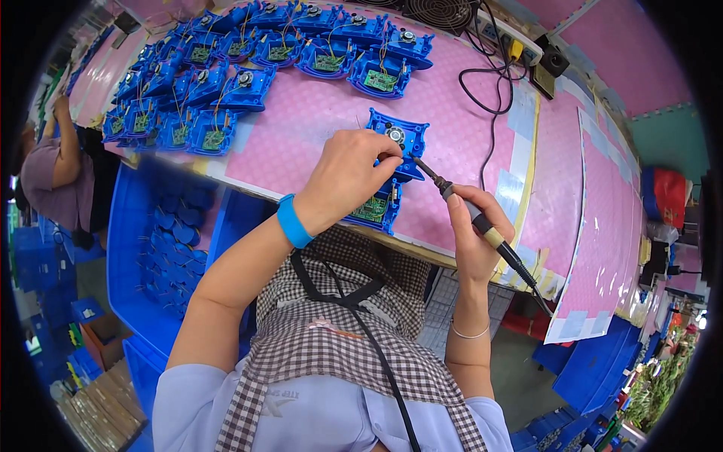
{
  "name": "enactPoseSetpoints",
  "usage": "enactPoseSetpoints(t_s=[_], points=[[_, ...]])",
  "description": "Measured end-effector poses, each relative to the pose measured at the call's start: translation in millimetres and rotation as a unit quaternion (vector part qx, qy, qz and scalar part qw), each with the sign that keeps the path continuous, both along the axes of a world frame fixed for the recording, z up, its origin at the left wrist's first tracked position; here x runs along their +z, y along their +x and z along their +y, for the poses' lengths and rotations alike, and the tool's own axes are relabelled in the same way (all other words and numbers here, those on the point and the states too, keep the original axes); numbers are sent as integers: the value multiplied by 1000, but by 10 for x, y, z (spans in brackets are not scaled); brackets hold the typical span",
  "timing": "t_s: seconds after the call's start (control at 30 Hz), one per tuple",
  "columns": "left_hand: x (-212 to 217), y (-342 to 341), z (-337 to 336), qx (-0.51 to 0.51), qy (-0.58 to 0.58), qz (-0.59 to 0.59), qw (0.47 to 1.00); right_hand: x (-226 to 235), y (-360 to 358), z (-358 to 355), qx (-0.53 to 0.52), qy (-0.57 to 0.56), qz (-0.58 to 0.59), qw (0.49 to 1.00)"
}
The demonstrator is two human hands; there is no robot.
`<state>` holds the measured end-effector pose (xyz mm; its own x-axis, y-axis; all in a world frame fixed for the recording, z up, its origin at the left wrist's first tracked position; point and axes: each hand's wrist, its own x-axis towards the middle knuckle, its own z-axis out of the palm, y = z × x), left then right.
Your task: Soldering electronic components into blue fan assemblies on an assembly line.
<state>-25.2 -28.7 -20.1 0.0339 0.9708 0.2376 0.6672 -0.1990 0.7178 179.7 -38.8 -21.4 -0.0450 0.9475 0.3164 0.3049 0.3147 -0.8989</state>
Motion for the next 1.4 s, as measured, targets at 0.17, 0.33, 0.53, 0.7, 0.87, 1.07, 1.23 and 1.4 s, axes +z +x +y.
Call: enactPoseSetpoints(t_s=[0.17,0.33,0.53,0.7,0.87,1.07,1.23,1.4], points=[[-11,17,-2,5,8,-21,1000,6,17,16,5,8,11,1000],[-42,21,11,6,9,-5,1000,-2,13,15,1,2,15,1000],[-35,36,19,15,-1,8,1000,7,23,2,-1,4,12,1000],[-45,45,26,16,13,12,1000,-32,15,12,10,25,3,1000],[-38,56,24,19,10,13,1000,-29,2,7,17,16,2,1000],[-41,59,16,22,14,21,999,-12,4,-8,8,-11,9,1000],[-43,64,17,23,13,17,1000,37,6,-49,1,-13,13,1000],[-51,60,20,21,24,14,999,30,38,-60,-16,-4,46,999]])
